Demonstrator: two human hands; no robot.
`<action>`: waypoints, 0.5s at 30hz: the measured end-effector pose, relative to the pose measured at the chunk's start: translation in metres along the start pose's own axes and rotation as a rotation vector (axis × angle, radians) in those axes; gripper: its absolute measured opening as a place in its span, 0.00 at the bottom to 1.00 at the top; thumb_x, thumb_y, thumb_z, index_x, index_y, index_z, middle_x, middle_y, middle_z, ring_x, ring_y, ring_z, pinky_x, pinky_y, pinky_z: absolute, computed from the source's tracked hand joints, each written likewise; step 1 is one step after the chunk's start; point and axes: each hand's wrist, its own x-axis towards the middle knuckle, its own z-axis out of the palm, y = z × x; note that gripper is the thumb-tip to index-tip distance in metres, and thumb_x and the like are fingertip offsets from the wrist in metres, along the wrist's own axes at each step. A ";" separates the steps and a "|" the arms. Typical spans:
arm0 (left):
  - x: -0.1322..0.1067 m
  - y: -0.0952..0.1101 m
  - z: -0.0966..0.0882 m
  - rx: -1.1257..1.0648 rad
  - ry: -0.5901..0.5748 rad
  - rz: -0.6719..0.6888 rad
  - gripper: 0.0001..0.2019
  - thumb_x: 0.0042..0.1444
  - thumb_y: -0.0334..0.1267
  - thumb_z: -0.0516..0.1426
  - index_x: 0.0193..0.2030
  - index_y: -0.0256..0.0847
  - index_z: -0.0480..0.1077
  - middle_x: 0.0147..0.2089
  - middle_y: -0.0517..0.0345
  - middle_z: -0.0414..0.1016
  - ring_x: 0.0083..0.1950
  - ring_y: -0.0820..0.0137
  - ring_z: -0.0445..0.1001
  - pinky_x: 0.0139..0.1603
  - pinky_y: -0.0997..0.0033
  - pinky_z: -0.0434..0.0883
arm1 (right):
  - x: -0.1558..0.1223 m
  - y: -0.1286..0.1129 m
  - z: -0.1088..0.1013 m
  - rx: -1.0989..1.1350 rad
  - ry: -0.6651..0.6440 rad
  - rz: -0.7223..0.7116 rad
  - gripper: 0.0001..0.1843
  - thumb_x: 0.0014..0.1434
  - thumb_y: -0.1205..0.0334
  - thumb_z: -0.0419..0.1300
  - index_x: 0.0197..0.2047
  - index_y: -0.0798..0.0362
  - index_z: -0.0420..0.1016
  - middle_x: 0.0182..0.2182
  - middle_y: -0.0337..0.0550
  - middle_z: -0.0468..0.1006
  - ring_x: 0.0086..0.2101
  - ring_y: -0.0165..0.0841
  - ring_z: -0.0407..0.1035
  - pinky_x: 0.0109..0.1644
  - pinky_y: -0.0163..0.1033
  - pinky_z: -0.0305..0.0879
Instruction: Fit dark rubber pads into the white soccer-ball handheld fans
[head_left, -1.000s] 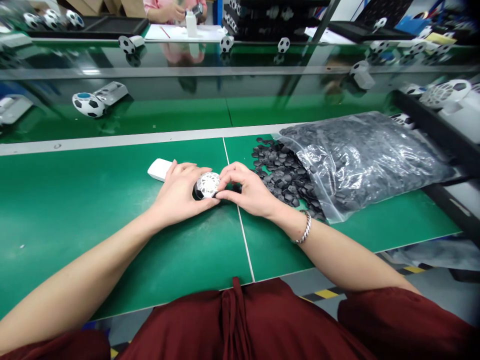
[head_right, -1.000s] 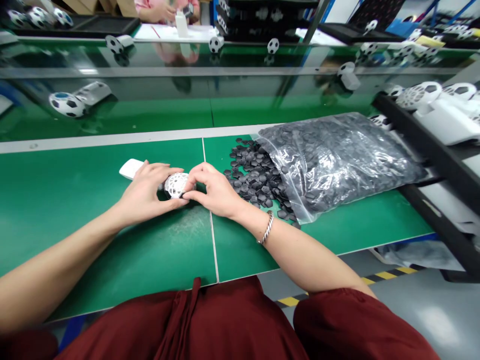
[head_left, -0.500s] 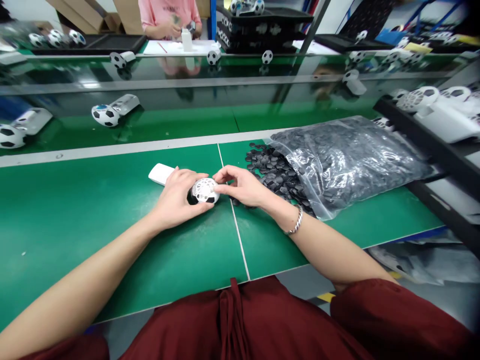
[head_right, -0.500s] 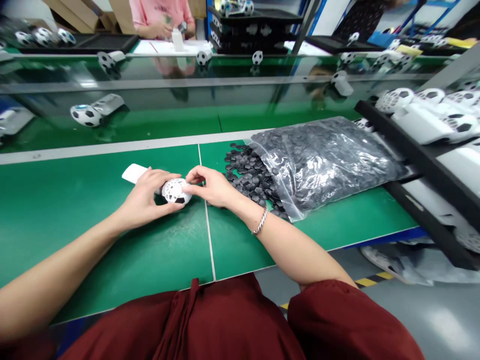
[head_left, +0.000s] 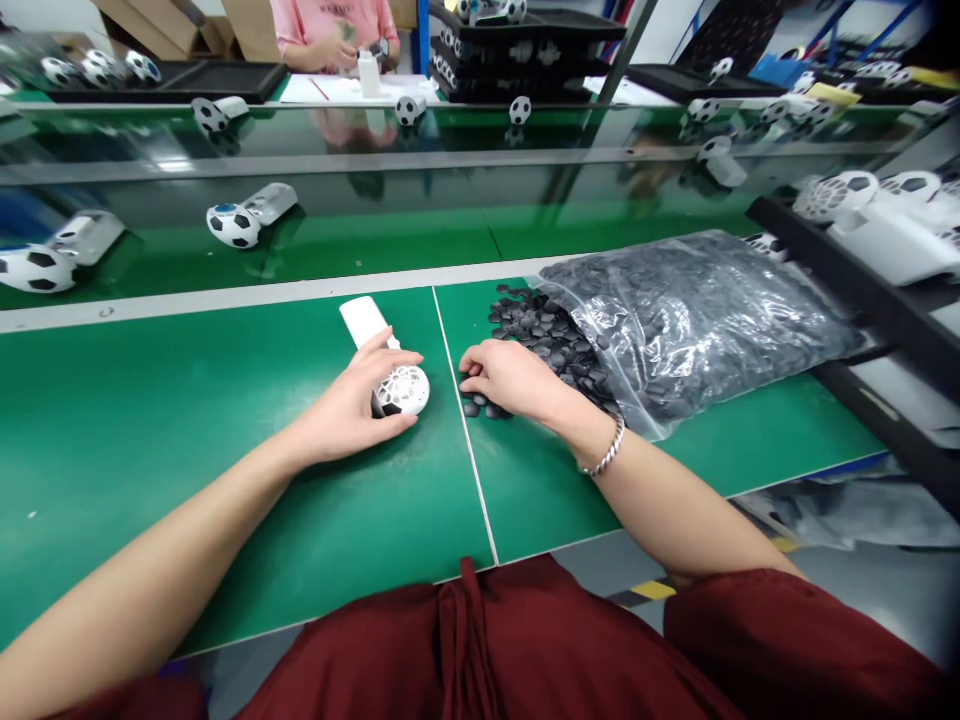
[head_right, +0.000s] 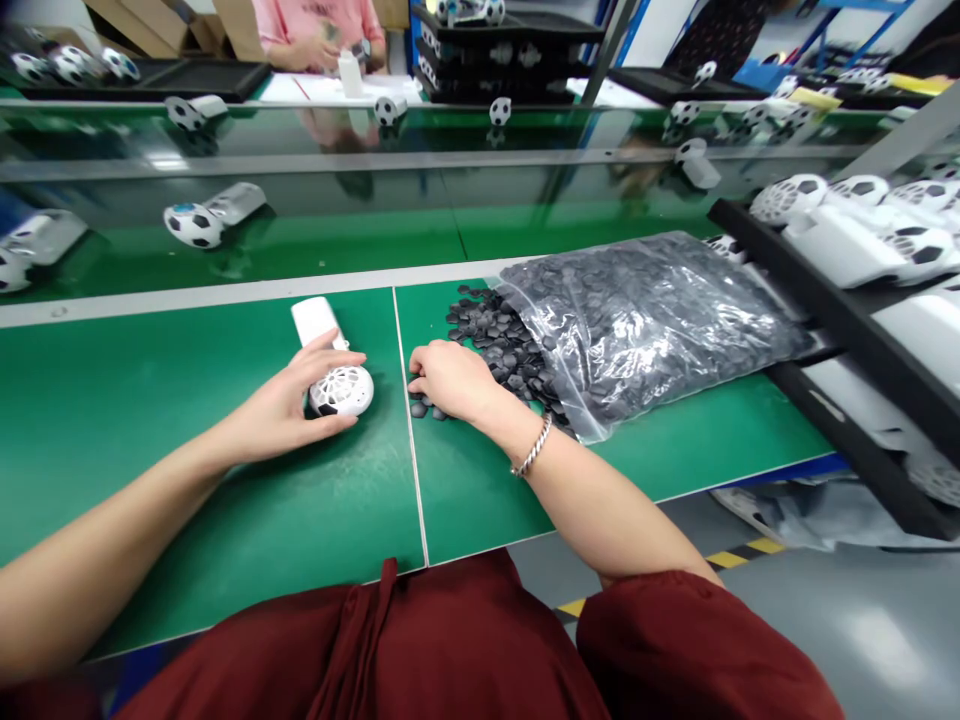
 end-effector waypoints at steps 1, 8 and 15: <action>0.000 -0.001 -0.002 -0.016 -0.016 0.018 0.27 0.49 0.40 0.56 0.57 0.40 0.58 0.63 0.50 0.58 0.69 0.57 0.38 0.65 0.51 0.47 | 0.000 0.001 -0.001 -0.001 -0.013 0.017 0.02 0.49 0.67 0.63 0.27 0.52 0.74 0.24 0.39 0.75 0.23 0.27 0.67 0.27 0.33 0.57; 0.002 -0.002 -0.004 -0.055 -0.018 0.035 0.26 0.49 0.38 0.55 0.56 0.40 0.58 0.63 0.50 0.57 0.69 0.56 0.37 0.65 0.47 0.46 | -0.001 0.005 -0.002 0.123 -0.063 0.009 0.06 0.49 0.70 0.61 0.31 0.52 0.69 0.23 0.35 0.73 0.23 0.25 0.67 0.27 0.31 0.58; 0.005 -0.007 -0.004 -0.111 -0.034 0.136 0.26 0.47 0.34 0.56 0.55 0.40 0.59 0.61 0.50 0.59 0.69 0.57 0.39 0.65 0.47 0.47 | -0.003 -0.002 0.002 0.402 0.045 -0.200 0.06 0.54 0.66 0.58 0.35 0.52 0.75 0.31 0.38 0.75 0.30 0.27 0.70 0.35 0.34 0.66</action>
